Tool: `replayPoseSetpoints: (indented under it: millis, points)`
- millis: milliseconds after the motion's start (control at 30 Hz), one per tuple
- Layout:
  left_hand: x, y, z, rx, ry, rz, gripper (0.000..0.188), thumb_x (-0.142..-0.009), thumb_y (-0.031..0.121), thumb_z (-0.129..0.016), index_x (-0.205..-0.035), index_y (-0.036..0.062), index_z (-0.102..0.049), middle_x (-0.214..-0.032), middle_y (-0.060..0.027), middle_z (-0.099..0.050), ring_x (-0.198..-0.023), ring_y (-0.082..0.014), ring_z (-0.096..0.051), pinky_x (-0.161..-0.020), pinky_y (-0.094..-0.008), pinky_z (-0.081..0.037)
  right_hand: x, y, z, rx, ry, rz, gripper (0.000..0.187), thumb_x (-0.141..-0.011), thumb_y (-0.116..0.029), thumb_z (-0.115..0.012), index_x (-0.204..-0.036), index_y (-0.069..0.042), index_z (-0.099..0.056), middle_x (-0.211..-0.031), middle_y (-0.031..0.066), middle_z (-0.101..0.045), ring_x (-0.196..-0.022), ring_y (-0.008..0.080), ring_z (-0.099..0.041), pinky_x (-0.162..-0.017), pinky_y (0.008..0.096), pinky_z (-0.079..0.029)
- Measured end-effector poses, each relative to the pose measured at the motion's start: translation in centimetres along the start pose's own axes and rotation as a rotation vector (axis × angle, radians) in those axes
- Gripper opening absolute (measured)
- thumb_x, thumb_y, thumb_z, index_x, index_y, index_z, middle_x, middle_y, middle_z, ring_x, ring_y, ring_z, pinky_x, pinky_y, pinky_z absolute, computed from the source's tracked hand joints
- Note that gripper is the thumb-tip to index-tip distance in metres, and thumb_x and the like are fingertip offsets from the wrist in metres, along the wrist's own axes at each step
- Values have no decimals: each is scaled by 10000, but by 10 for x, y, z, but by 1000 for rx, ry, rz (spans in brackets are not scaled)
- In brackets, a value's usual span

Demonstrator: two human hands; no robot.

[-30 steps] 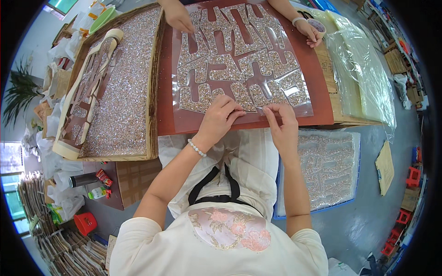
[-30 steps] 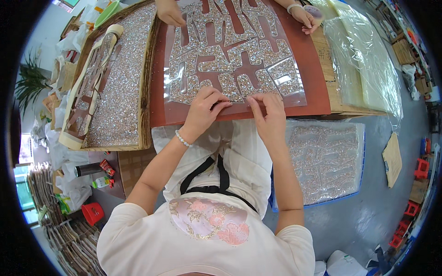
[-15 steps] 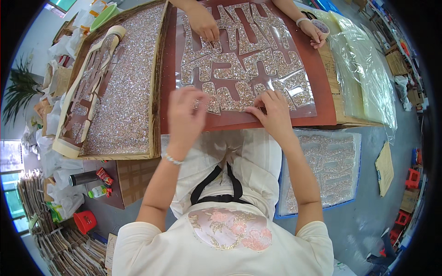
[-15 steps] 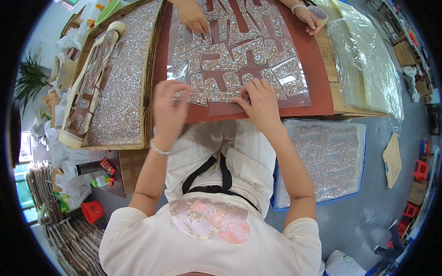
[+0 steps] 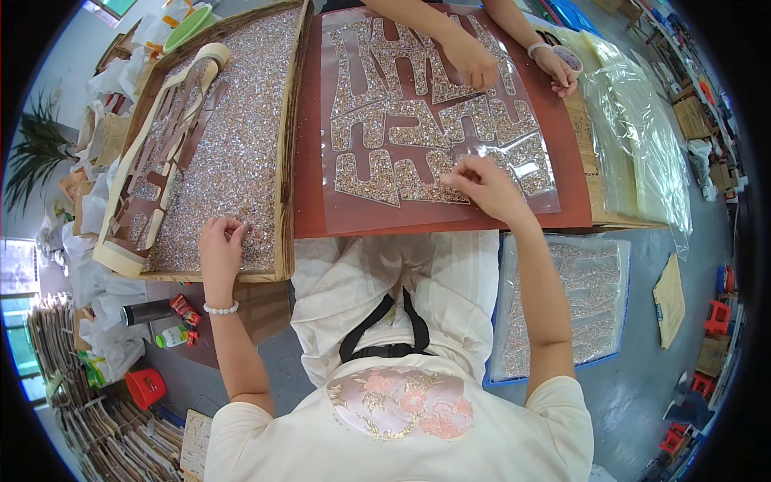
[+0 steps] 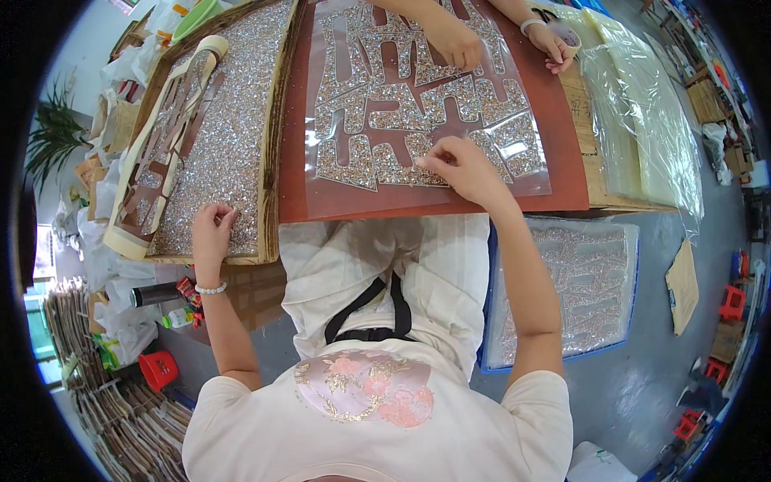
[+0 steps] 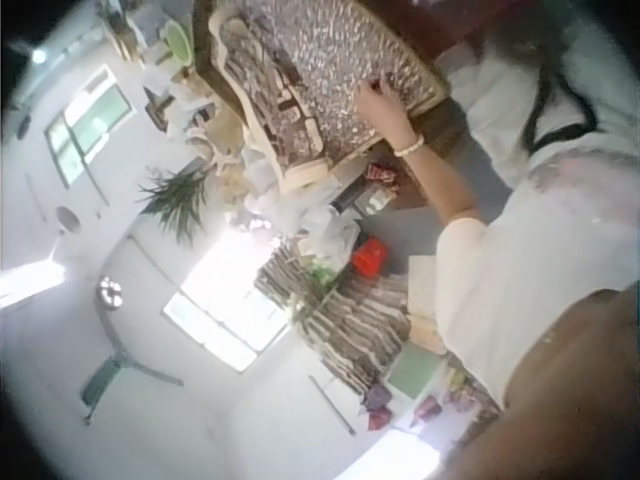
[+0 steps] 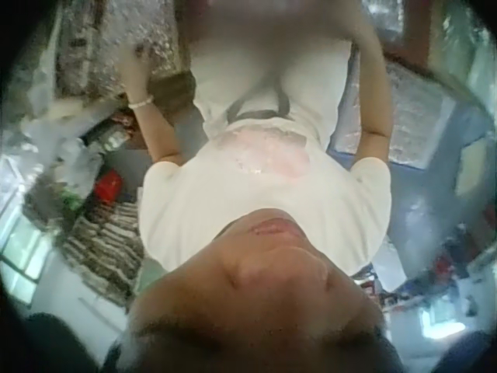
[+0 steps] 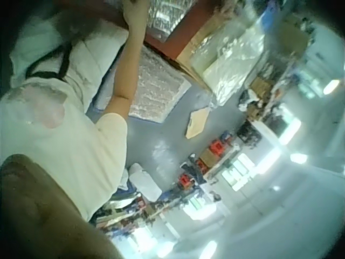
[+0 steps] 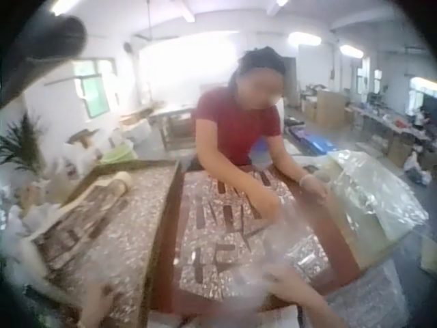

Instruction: Applying shoe pattern components to a transparent adhesive sheet using a wooden frame.

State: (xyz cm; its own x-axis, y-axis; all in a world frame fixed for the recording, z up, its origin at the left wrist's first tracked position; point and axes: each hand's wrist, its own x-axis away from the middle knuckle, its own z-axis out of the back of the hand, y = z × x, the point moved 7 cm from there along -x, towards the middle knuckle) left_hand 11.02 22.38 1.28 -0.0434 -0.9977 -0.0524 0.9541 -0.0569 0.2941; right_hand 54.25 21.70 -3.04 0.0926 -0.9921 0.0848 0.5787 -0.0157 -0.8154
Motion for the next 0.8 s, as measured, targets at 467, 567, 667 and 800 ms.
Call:
replayPoseSetpoints:
  millis: [467, 567, 667, 800]
  points:
    - [5, 260, -103, 853, -70, -341, 107, -821, 61, -676, -872, -1, -605, -867, -101, -560, -767, -227, -563, -705, -326, -467, 79, 41, 61, -125, 616, -34, 158, -878, -167, -659, -885, -13, -624, -842, 89, -612, -818, 205, -564, -736, 317, -441]
    - [9, 295, -130, 701, 9, -567, 83, -814, 36, -674, -868, 10, -616, -862, -86, -552, -793, -229, -560, -678, -323, -461, 87, 37, 68, -88, 621, 7, 135, -863, -152, -666, -874, -24, -626, -838, 89, -613, -831, 236, -554, -745, 333, -433]
    - [10, 311, -140, 642, 56, -664, 105, -783, 51, -676, -856, 21, -607, -852, -96, -530, -829, -280, -525, -727, -379, -445, 95, 38, 76, -44, 643, 63, 119, -851, -136, -672, -864, -27, -624, -838, 75, -614, -827, 240, -550, -747, 341, -426]
    - [10, 325, -149, 624, 31, -660, 107, -768, 64, -690, -830, 29, -611, -849, -85, -532, -826, -271, -531, -725, -382, -446, 100, 47, 82, -33, 640, 94, 103, -840, -121, -678, -863, -34, -628, -839, 73, -616, -826, 247, -551, -759, 354, -421]
